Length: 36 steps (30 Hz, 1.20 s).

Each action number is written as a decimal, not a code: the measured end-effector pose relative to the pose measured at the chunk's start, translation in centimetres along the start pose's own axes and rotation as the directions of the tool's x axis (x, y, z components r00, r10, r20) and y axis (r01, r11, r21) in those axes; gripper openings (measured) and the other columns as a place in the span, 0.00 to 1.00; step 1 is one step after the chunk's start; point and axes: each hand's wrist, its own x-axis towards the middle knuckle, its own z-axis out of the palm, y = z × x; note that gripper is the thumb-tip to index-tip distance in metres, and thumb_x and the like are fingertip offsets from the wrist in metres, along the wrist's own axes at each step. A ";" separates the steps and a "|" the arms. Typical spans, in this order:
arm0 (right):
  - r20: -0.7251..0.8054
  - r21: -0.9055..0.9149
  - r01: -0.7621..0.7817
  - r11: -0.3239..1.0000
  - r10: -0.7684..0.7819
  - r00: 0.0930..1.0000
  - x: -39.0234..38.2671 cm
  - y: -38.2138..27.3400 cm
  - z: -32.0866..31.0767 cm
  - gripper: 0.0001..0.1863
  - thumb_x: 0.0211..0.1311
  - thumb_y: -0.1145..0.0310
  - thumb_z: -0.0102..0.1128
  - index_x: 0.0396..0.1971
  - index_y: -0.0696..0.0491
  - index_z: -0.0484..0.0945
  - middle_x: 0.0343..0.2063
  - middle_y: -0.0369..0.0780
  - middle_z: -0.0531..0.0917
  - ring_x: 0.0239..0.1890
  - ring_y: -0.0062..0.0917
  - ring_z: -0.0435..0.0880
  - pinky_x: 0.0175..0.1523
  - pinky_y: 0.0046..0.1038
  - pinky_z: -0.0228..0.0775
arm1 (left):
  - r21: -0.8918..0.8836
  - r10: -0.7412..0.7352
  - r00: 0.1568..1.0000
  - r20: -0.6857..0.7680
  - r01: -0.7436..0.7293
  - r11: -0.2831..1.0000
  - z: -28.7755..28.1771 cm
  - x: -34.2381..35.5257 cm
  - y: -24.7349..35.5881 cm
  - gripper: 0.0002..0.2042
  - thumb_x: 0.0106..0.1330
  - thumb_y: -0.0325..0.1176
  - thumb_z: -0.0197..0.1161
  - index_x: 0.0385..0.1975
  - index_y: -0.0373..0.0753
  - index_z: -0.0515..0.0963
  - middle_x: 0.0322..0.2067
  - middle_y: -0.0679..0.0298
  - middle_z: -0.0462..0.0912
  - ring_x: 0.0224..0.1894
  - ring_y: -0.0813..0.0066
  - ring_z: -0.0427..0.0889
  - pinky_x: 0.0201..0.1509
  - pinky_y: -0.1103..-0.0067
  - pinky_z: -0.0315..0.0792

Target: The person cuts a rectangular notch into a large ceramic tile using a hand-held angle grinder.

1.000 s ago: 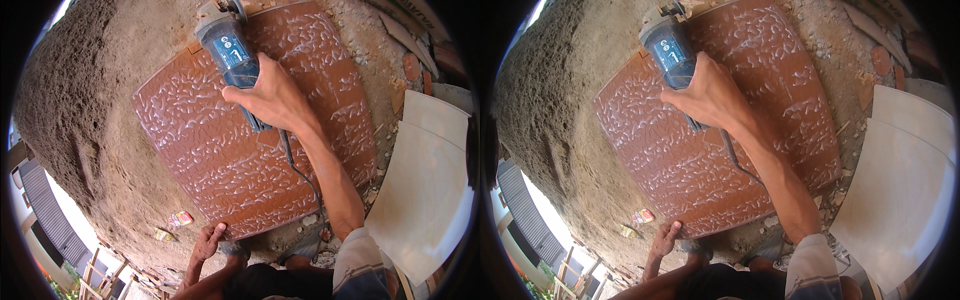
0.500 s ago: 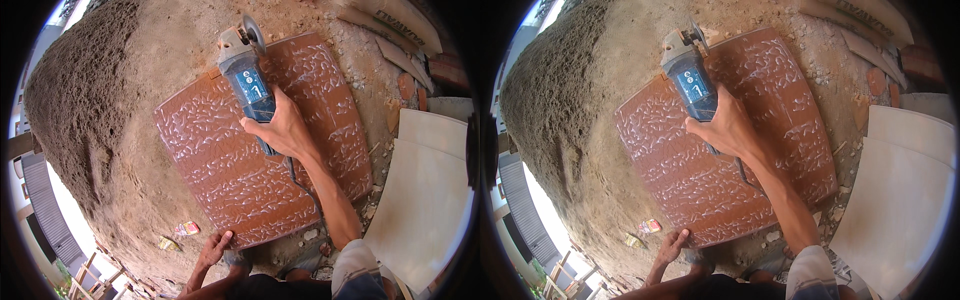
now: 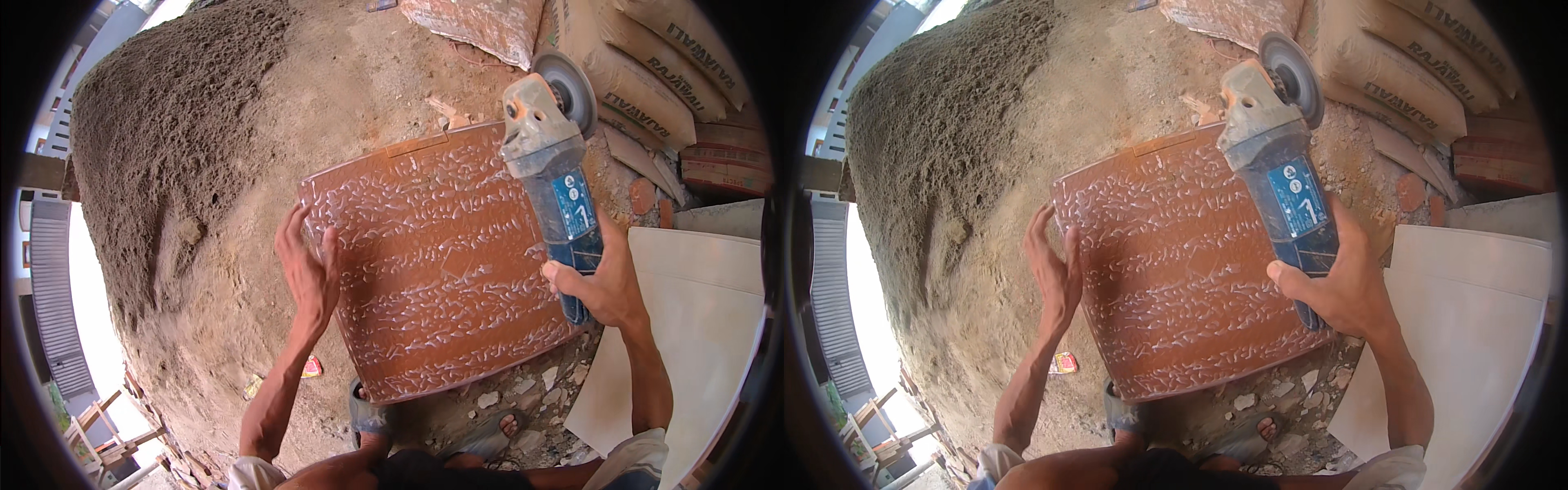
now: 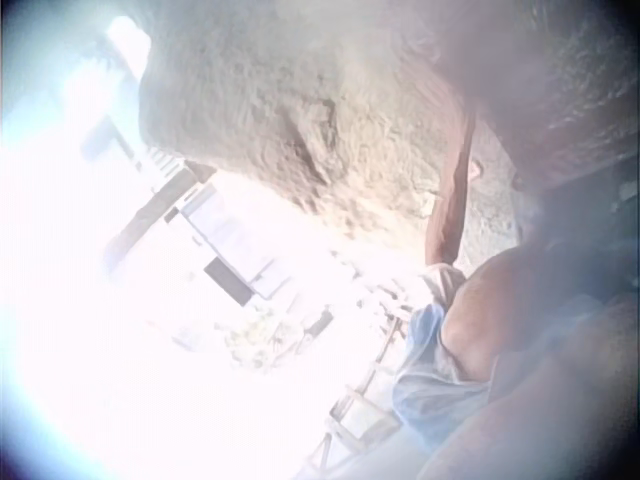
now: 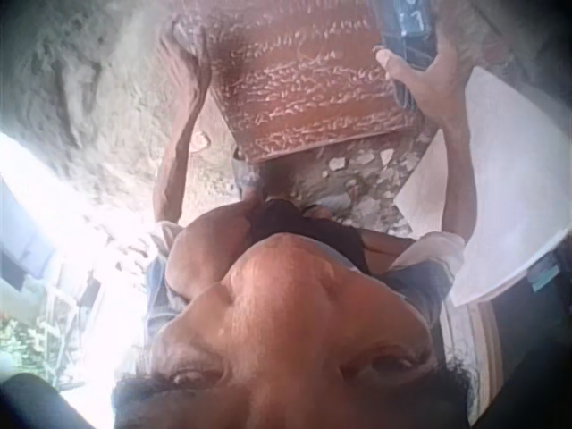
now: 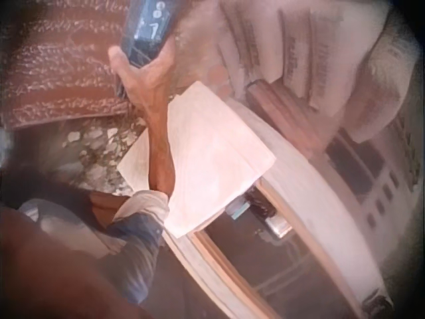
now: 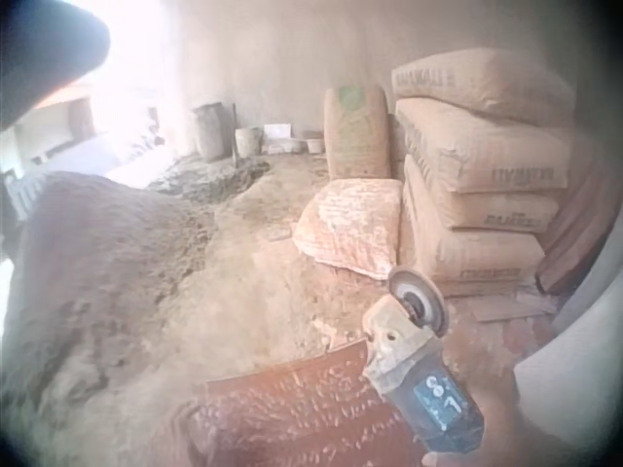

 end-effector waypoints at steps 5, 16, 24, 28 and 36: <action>0.017 -0.019 -0.013 1.000 0.014 1.000 -4.6 -2.4 -2.9 0.40 0.55 0.64 0.80 0.67 0.59 0.73 0.46 0.41 0.86 0.46 0.26 0.87 0.56 0.32 0.81 | 0.071 0.049 0.953 0.298 -0.073 0.995 10.8 14.3 2.9 0.33 0.78 0.65 0.60 0.50 0.34 0.88 0.47 0.46 0.89 0.55 0.48 0.86 0.61 0.59 0.76; -0.018 0.110 -0.073 0.991 0.075 0.997 -9.6 1.0 -3.3 0.40 0.55 0.67 0.80 0.67 0.60 0.74 0.49 0.40 0.85 0.49 0.24 0.85 0.58 0.31 0.79 | 0.044 -0.129 0.918 0.374 0.121 0.992 16.4 15.8 2.5 0.37 0.67 0.73 0.68 0.22 0.37 0.90 0.18 0.51 0.86 0.23 0.55 0.86 0.34 0.60 0.76; 0.036 0.154 -0.071 0.986 0.066 0.997 -9.6 2.7 -2.9 0.37 0.56 0.67 0.81 0.65 0.59 0.74 0.48 0.39 0.84 0.49 0.24 0.84 0.59 0.32 0.79 | 0.035 -0.116 0.962 0.246 0.111 0.993 17.5 15.9 0.8 0.34 0.75 0.66 0.64 0.25 0.34 0.87 0.23 0.47 0.87 0.31 0.47 0.88 0.46 0.57 0.76; 0.025 0.212 -0.057 0.976 0.053 0.998 -9.5 2.8 -2.6 0.38 0.55 0.67 0.81 0.65 0.59 0.74 0.47 0.39 0.84 0.49 0.24 0.84 0.59 0.32 0.79 | -0.045 -0.184 0.954 0.238 0.200 0.979 16.2 15.8 0.9 0.30 0.78 0.62 0.62 0.51 0.33 0.84 0.44 0.44 0.90 0.52 0.46 0.87 0.67 0.54 0.69; 0.027 0.194 -0.083 0.978 0.079 0.997 -11.0 3.3 -3.2 0.38 0.53 0.69 0.80 0.65 0.58 0.74 0.45 0.38 0.84 0.45 0.22 0.84 0.55 0.30 0.79 | -0.164 0.236 0.964 0.118 -0.216 0.963 5.0 0.3 5.3 0.28 0.81 0.48 0.65 0.73 0.38 0.72 0.71 0.48 0.76 0.75 0.48 0.71 0.79 0.52 0.61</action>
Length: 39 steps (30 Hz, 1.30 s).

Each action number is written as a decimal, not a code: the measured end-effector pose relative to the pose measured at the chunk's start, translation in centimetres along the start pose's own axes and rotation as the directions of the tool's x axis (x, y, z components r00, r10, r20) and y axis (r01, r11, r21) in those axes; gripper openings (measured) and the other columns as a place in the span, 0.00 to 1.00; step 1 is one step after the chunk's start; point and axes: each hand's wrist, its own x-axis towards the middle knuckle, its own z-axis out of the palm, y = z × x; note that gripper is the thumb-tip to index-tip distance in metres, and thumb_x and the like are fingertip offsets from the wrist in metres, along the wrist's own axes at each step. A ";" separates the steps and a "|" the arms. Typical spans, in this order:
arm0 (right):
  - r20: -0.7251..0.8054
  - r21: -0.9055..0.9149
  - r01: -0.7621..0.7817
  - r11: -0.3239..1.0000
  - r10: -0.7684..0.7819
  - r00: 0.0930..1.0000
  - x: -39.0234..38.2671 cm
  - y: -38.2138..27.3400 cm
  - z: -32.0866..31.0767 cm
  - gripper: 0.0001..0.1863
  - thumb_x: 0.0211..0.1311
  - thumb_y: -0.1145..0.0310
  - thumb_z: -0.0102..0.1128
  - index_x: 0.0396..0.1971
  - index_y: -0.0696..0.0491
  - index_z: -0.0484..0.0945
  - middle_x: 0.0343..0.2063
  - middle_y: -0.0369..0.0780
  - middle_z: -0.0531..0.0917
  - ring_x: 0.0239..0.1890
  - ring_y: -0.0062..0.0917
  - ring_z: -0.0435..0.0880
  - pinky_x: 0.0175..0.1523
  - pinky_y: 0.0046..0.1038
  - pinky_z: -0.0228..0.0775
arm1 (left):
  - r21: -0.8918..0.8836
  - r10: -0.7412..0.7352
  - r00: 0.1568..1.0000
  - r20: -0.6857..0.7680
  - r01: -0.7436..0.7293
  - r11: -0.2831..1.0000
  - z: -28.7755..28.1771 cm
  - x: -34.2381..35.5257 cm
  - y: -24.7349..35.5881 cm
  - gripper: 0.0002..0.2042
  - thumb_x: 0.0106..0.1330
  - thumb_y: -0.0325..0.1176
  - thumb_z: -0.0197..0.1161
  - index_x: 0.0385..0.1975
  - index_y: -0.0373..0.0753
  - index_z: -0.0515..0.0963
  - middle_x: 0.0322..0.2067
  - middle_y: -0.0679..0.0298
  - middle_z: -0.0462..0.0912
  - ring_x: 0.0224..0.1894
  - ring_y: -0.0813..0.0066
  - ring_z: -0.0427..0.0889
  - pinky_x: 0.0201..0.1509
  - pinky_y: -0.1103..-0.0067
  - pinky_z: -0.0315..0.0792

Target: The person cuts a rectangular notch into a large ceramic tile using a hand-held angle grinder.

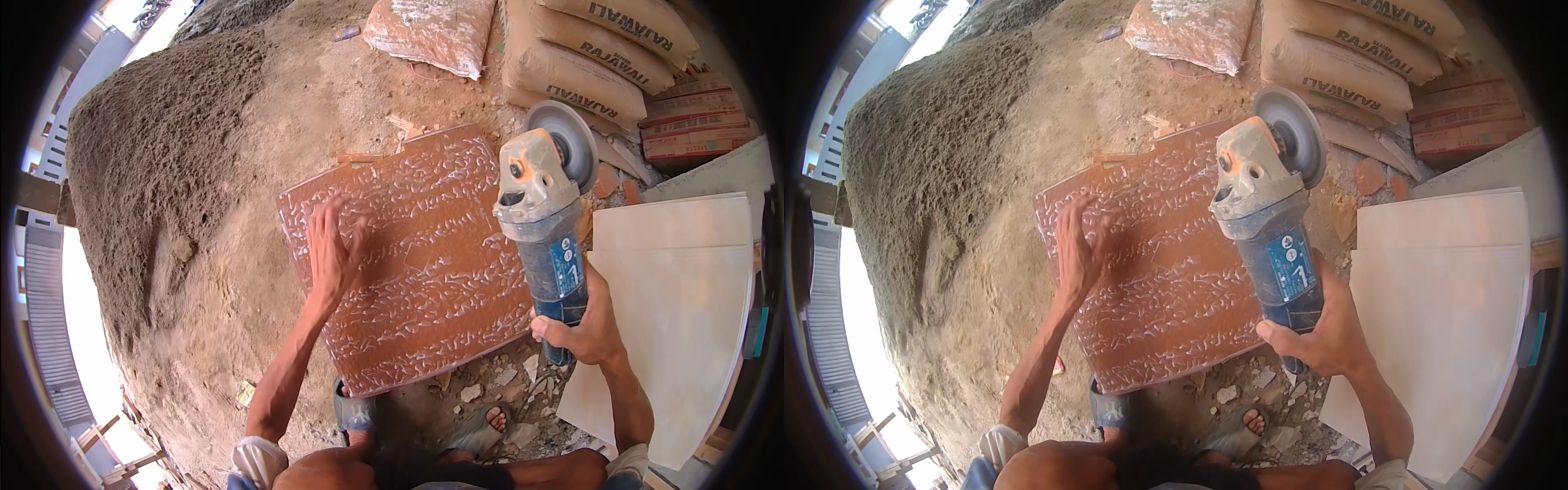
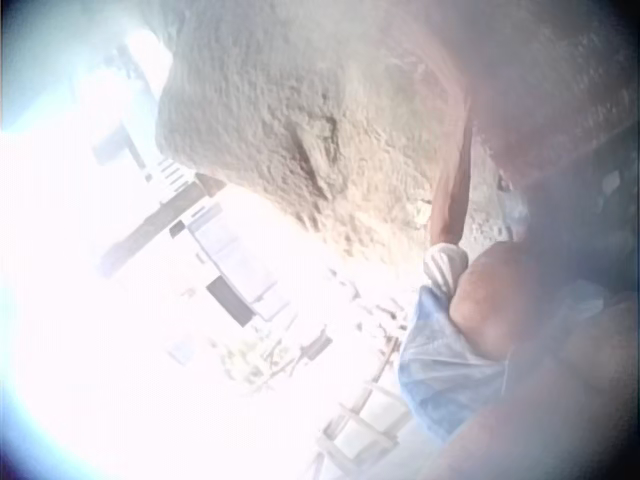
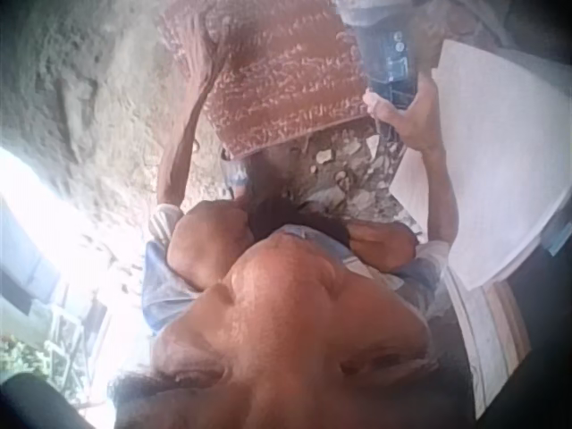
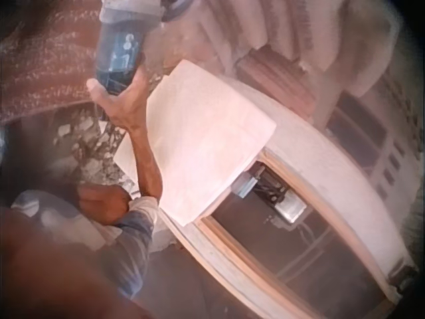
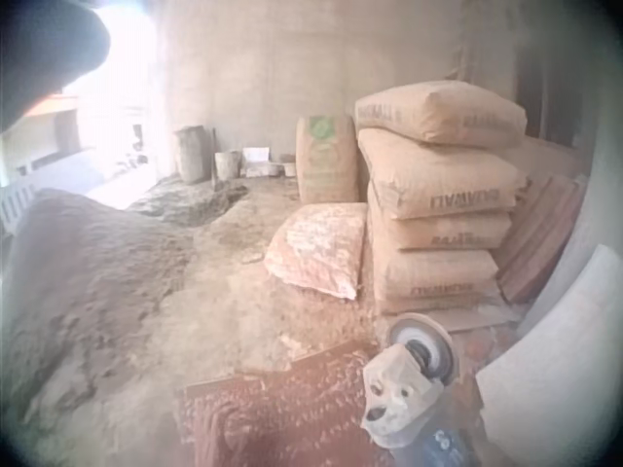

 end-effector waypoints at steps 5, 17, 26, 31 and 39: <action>-0.027 0.076 0.067 0.995 -0.065 0.997 -1.2 -0.5 -0.9 0.33 0.57 0.70 0.77 0.61 0.59 0.74 0.38 0.39 0.86 0.36 0.22 0.87 0.46 0.29 0.83 | -0.119 0.262 0.837 0.480 -0.234 0.965 -2.4 -16.7 9.8 0.31 0.80 0.47 0.65 0.77 0.40 0.69 0.80 0.50 0.66 0.81 0.49 0.64 0.85 0.50 0.55; -0.150 0.073 0.184 0.980 -0.172 0.974 -5.8 -2.7 -1.9 0.28 0.60 0.68 0.73 0.58 0.62 0.74 0.32 0.40 0.86 0.28 0.24 0.88 0.37 0.30 0.84 | 0.211 0.367 0.749 0.551 -0.551 0.807 4.2 -24.6 12.5 0.37 0.76 0.36 0.55 0.84 0.32 0.57 0.85 0.45 0.54 0.86 0.43 0.55 0.88 0.45 0.50; -0.149 0.099 0.218 0.971 -0.202 0.968 -10.0 -3.8 -1.6 0.29 0.59 0.67 0.74 0.57 0.63 0.75 0.32 0.41 0.86 0.28 0.26 0.89 0.36 0.31 0.85 | 0.147 0.406 0.727 0.554 -0.565 0.812 3.8 -24.4 12.1 0.37 0.77 0.36 0.56 0.85 0.34 0.57 0.86 0.45 0.53 0.87 0.41 0.54 0.88 0.43 0.50; -0.116 0.133 0.242 0.961 -0.228 0.967 -11.0 -4.0 -1.1 0.29 0.58 0.67 0.75 0.57 0.63 0.75 0.33 0.43 0.87 0.28 0.27 0.90 0.36 0.33 0.86 | 0.208 0.387 0.740 0.551 -0.570 0.794 2.9 -23.4 12.8 0.37 0.76 0.33 0.57 0.85 0.34 0.56 0.85 0.45 0.54 0.86 0.43 0.55 0.87 0.44 0.51; -0.052 0.229 0.246 0.942 -0.241 0.969 -11.7 -3.4 0.2 0.27 0.60 0.65 0.75 0.55 0.61 0.75 0.34 0.44 0.87 0.29 0.27 0.90 0.36 0.33 0.87 | -0.803 0.219 0.954 0.207 0.038 0.595 -8.8 -10.8 25.4 0.31 0.82 0.36 0.67 0.81 0.38 0.65 0.68 0.44 0.80 0.69 0.48 0.82 0.73 0.63 0.78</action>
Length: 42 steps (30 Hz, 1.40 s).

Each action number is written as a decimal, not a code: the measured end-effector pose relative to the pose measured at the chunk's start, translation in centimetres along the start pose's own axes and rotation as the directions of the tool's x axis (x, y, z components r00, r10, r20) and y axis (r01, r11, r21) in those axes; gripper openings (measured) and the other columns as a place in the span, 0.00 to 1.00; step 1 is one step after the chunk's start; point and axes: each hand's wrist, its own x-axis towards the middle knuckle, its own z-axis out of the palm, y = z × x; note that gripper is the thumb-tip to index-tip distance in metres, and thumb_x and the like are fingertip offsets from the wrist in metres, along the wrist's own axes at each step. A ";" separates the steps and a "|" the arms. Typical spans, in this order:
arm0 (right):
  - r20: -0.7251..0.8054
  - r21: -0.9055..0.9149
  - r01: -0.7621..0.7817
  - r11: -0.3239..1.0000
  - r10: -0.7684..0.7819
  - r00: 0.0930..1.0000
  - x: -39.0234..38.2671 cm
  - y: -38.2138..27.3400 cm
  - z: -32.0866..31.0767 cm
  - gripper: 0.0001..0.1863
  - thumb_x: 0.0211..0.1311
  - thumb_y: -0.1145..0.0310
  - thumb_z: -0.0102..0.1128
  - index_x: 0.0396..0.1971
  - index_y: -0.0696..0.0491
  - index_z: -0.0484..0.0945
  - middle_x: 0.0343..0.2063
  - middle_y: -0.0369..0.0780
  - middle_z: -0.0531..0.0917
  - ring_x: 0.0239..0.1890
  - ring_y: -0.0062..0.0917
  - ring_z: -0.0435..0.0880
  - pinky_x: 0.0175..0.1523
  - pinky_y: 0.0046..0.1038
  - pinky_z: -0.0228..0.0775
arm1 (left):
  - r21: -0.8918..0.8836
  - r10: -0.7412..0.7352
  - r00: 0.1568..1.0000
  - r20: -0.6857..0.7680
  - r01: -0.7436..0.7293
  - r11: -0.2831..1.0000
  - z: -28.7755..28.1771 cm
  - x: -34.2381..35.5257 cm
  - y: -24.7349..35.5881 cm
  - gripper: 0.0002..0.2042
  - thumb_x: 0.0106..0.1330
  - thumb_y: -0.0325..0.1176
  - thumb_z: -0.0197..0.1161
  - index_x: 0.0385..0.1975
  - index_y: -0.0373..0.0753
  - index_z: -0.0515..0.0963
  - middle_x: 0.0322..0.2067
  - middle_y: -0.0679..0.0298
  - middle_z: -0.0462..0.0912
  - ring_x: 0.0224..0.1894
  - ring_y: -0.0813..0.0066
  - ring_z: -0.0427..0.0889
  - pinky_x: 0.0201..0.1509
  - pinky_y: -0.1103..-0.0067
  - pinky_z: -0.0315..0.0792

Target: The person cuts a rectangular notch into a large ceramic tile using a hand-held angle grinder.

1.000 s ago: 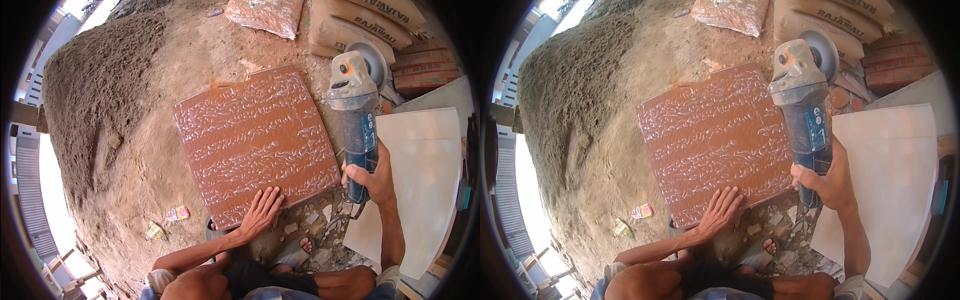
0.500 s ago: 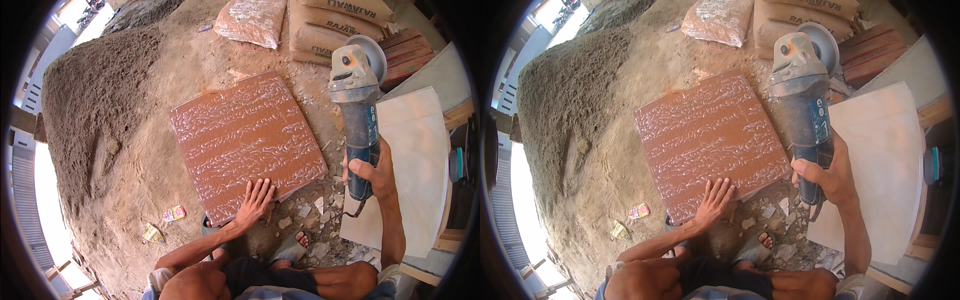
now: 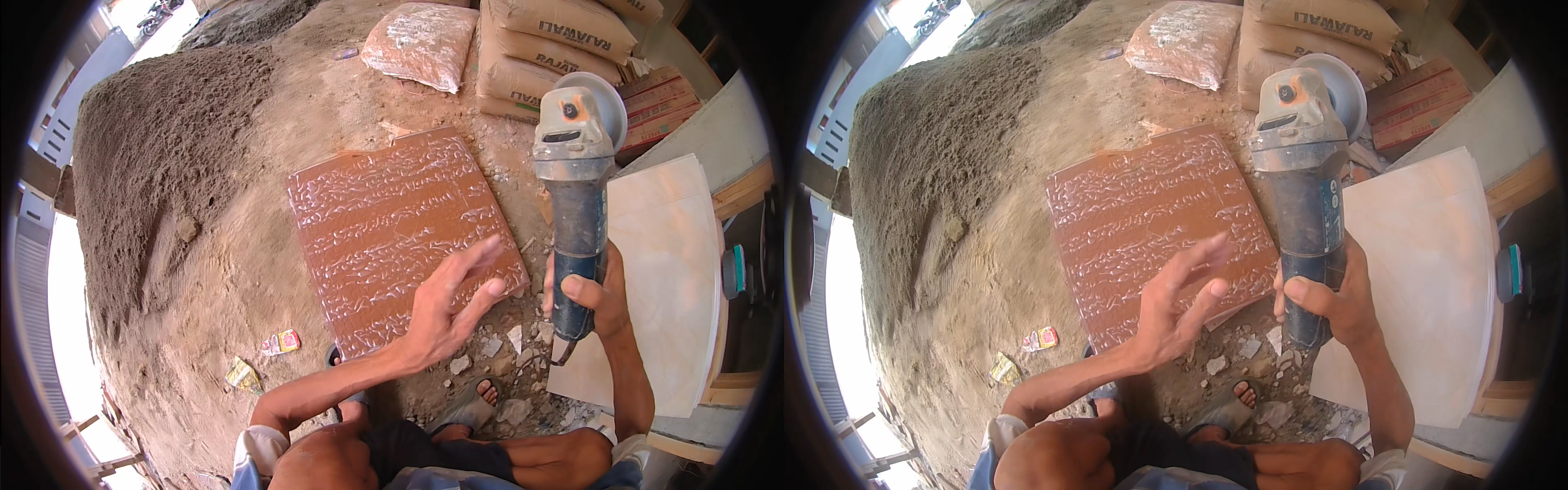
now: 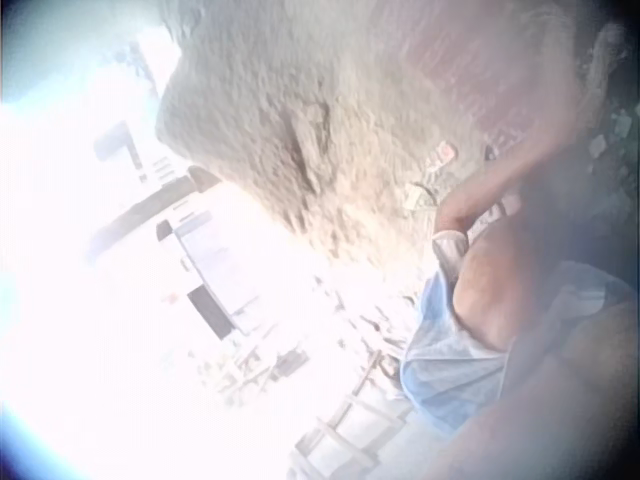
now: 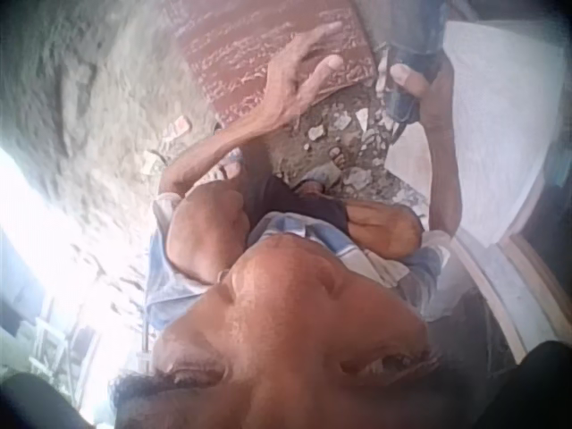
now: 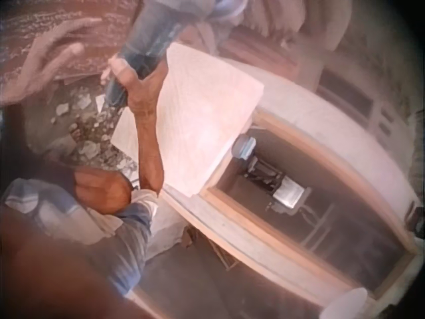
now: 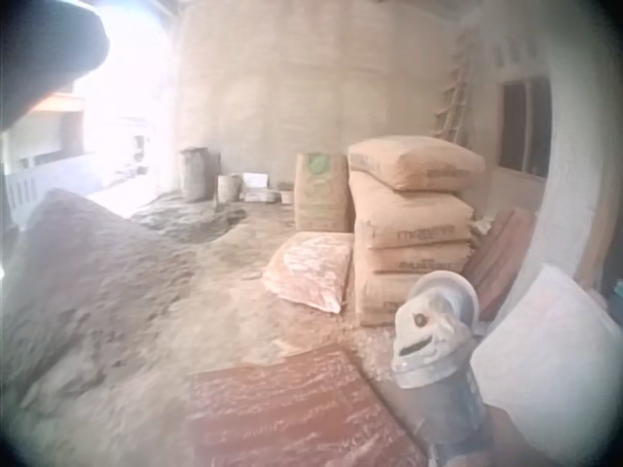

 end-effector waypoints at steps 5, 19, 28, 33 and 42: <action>-0.036 -0.048 0.122 0.991 -0.123 0.992 1.2 1.6 3.4 0.33 0.62 0.68 0.75 0.65 0.61 0.72 0.41 0.42 0.87 0.34 0.25 0.90 0.42 0.30 0.87 | -0.557 -0.130 0.978 -0.164 0.017 0.830 2.6 4.7 5.2 0.37 0.83 0.38 0.67 0.83 0.27 0.57 0.72 0.48 0.75 0.73 0.62 0.77 0.77 0.71 0.72; -0.088 -0.348 0.124 0.929 -0.164 0.982 2.7 5.7 5.0 0.37 0.60 0.64 0.79 0.66 0.60 0.72 0.50 0.42 0.84 0.51 0.26 0.87 0.58 0.33 0.82 | -0.770 -0.401 0.906 0.135 0.351 0.533 1.2 3.8 2.3 0.30 0.88 0.46 0.59 0.82 0.37 0.65 0.64 0.65 0.82 0.56 0.86 0.81 0.58 0.82 0.79; -0.236 -0.607 -0.021 0.795 -0.155 0.959 4.5 11.0 -0.3 0.37 0.60 0.55 0.81 0.61 0.62 0.73 0.43 0.47 0.85 0.44 0.36 0.87 0.54 0.42 0.81 | 0.486 -0.202 0.950 0.237 0.064 0.872 -1.0 -5.7 -9.7 0.40 0.76 0.53 0.69 0.81 0.38 0.64 0.77 0.48 0.70 0.78 0.47 0.67 0.83 0.54 0.59; -0.391 -0.695 -0.199 0.691 -0.132 0.911 7.3 16.0 -6.4 0.38 0.58 0.56 0.82 0.59 0.64 0.73 0.46 0.56 0.87 0.46 0.48 0.90 0.54 0.48 0.81 | 0.810 -0.260 0.958 0.118 0.058 0.583 -5.9 -13.8 -12.5 0.53 0.58 0.58 0.82 0.82 0.45 0.64 0.82 0.51 0.61 0.83 0.46 0.58 0.85 0.49 0.52; -0.471 -0.784 -0.311 0.537 -0.188 0.862 13.8 25.9 -13.0 0.41 0.60 0.56 0.82 0.63 0.62 0.69 0.50 0.61 0.87 0.51 0.61 0.88 0.55 0.55 0.79 | 0.816 -0.290 0.919 -0.268 0.377 0.438 -8.9 -18.0 -12.2 0.48 0.64 0.56 0.80 0.80 0.41 0.66 0.83 0.45 0.57 0.85 0.43 0.54 0.87 0.46 0.47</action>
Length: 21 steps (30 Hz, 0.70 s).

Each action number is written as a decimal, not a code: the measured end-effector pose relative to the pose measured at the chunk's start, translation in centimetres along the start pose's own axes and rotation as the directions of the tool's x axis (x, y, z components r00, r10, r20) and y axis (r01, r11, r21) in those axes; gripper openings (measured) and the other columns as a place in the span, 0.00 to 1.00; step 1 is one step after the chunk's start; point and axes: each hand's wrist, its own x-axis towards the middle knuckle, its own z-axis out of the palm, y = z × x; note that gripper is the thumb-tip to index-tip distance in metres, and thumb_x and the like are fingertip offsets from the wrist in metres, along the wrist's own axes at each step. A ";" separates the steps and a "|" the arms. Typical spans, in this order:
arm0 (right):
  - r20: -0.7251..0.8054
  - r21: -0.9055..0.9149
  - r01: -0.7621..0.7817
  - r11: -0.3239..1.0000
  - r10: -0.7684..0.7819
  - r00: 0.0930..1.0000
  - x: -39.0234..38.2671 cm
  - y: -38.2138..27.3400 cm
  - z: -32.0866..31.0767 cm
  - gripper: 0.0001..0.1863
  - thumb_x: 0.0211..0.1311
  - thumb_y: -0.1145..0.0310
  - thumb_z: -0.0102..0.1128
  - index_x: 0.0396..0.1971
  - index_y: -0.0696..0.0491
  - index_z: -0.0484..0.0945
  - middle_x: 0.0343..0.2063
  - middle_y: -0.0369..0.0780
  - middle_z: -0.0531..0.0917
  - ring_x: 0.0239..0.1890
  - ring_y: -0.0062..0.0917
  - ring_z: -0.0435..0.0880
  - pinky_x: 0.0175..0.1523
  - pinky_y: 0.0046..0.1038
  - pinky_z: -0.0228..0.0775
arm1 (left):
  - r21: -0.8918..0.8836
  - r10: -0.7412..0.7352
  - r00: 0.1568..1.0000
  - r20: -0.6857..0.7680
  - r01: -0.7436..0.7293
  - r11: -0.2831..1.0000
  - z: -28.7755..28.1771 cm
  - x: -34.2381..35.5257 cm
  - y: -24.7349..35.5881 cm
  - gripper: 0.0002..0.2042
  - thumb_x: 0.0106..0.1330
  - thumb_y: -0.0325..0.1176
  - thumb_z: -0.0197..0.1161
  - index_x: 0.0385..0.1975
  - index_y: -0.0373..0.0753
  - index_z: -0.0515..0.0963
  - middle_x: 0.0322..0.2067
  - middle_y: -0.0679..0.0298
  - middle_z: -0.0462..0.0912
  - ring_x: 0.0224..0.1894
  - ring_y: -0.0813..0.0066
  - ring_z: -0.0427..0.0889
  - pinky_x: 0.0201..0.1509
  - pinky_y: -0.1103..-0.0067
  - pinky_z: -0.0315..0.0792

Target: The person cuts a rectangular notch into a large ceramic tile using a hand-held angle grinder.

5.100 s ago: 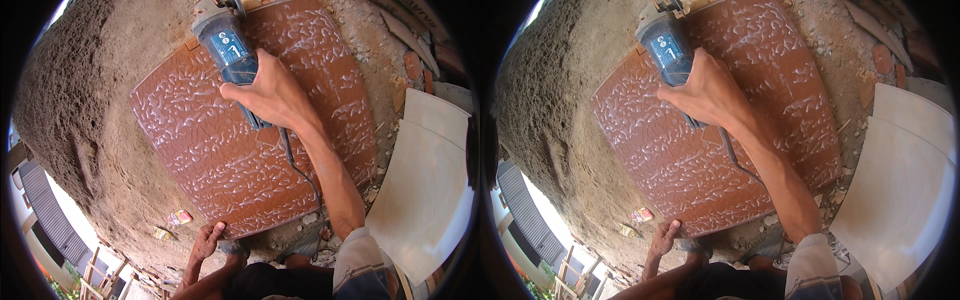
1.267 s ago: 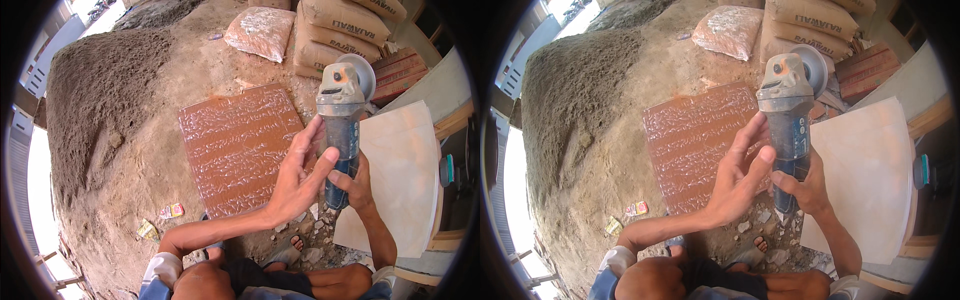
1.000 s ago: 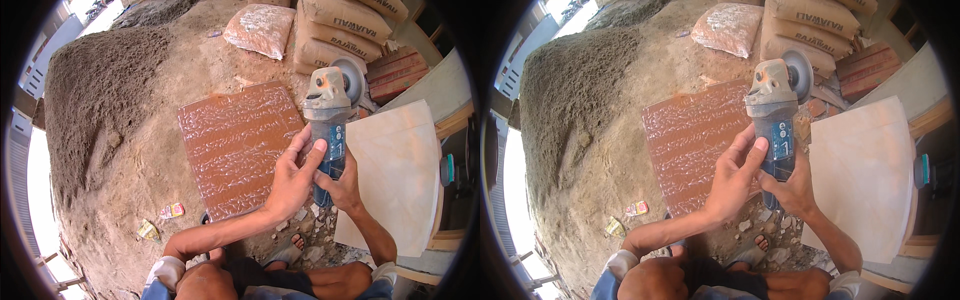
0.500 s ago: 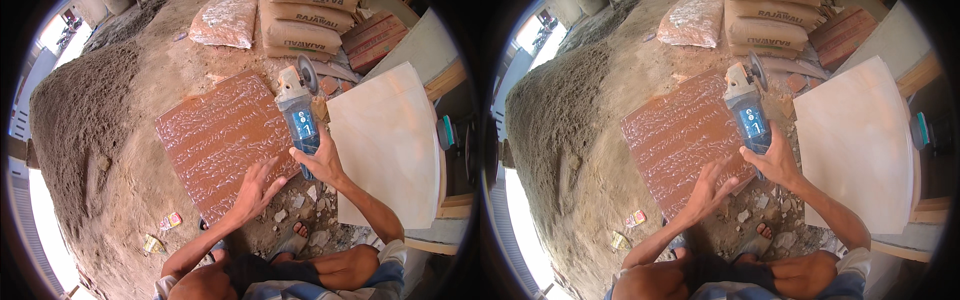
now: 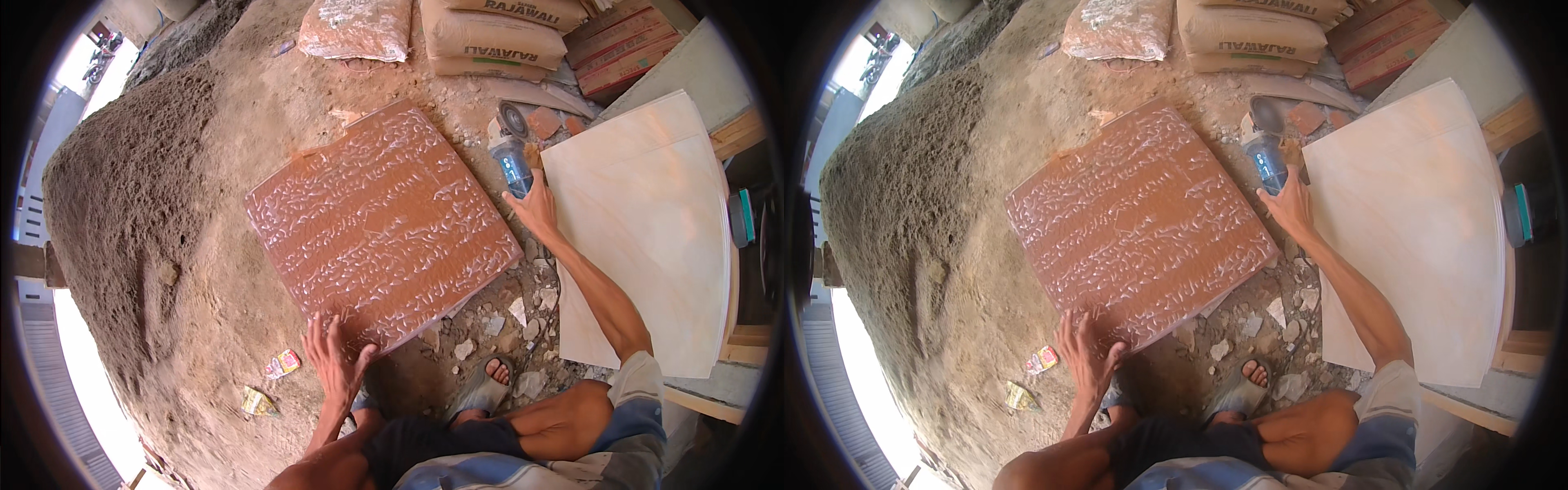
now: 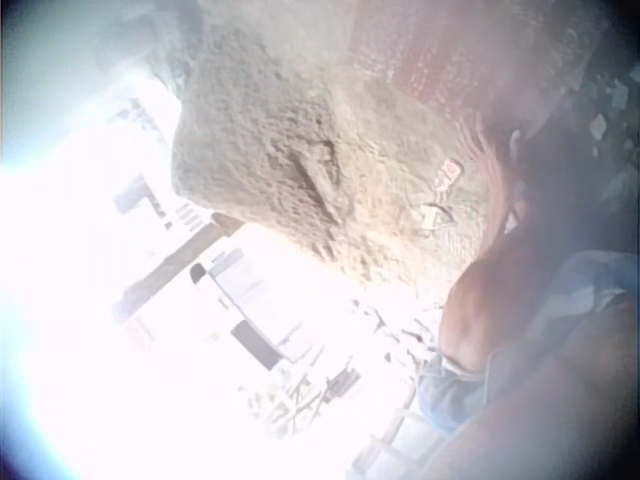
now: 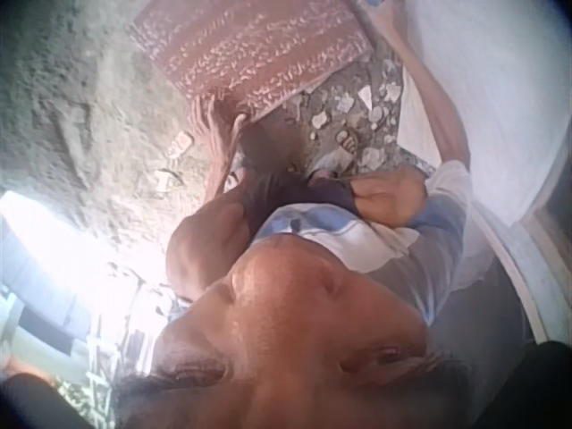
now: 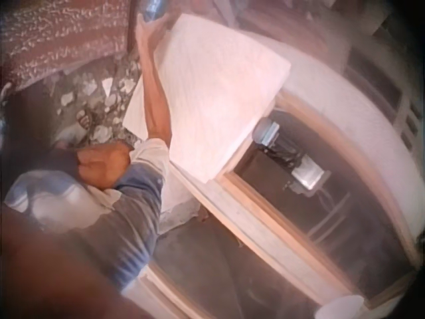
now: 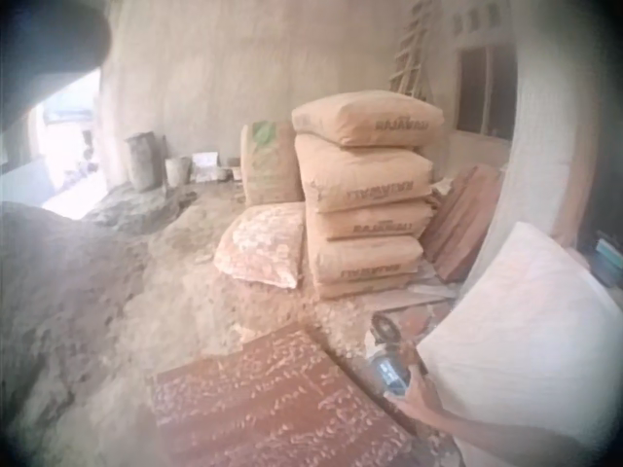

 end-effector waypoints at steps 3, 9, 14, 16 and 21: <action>-0.044 -0.049 0.021 0.999 -0.023 0.999 1.5 2.9 3.0 0.41 0.61 0.57 0.82 0.65 0.61 0.68 0.52 0.61 0.86 0.52 0.61 0.88 0.56 0.56 0.79 | -0.115 -0.257 0.945 -0.201 0.238 0.964 0.4 0.5 -2.6 0.43 0.72 0.50 0.76 0.81 0.39 0.63 0.82 0.43 0.59 0.83 0.43 0.58 0.85 0.48 0.53; -0.039 -0.173 -0.058 0.983 0.053 0.998 2.4 5.1 5.8 0.43 0.62 0.57 0.82 0.68 0.58 0.65 0.55 0.60 0.84 0.55 0.59 0.86 0.59 0.56 0.79 | -0.628 -0.549 0.834 -0.046 0.403 0.665 0.2 2.2 -6.4 0.34 0.83 0.44 0.66 0.80 0.33 0.61 0.64 0.48 0.81 0.65 0.58 0.81 0.70 0.61 0.75; -0.028 -0.195 -0.060 0.979 0.055 0.998 1.9 5.4 6.5 0.43 0.64 0.56 0.81 0.69 0.58 0.64 0.59 0.59 0.80 0.59 0.59 0.83 0.62 0.55 0.78 | -0.764 -0.566 0.819 0.094 0.424 0.486 0.9 3.7 -7.5 0.27 0.87 0.44 0.61 0.74 0.31 0.70 0.49 0.60 0.85 0.50 0.75 0.83 0.58 0.74 0.79; -0.030 -0.214 -0.046 0.976 0.041 0.999 2.2 5.3 6.6 0.43 0.64 0.56 0.81 0.69 0.58 0.64 0.61 0.59 0.79 0.61 0.59 0.82 0.63 0.55 0.77 | -0.795 -0.543 0.832 0.114 0.404 0.452 1.4 4.3 -8.1 0.24 0.88 0.45 0.59 0.71 0.32 0.73 0.48 0.64 0.84 0.47 0.79 0.81 0.55 0.76 0.78; -0.049 -0.214 -0.008 0.977 -0.003 0.999 2.5 5.7 7.1 0.44 0.65 0.57 0.80 0.70 0.60 0.62 0.61 0.60 0.78 0.63 0.61 0.80 0.65 0.56 0.75 | -0.801 -0.585 0.795 0.164 0.453 0.391 1.9 6.2 -8.6 0.19 0.89 0.49 0.57 0.57 0.37 0.79 0.43 0.71 0.80 0.43 0.83 0.75 0.49 0.80 0.73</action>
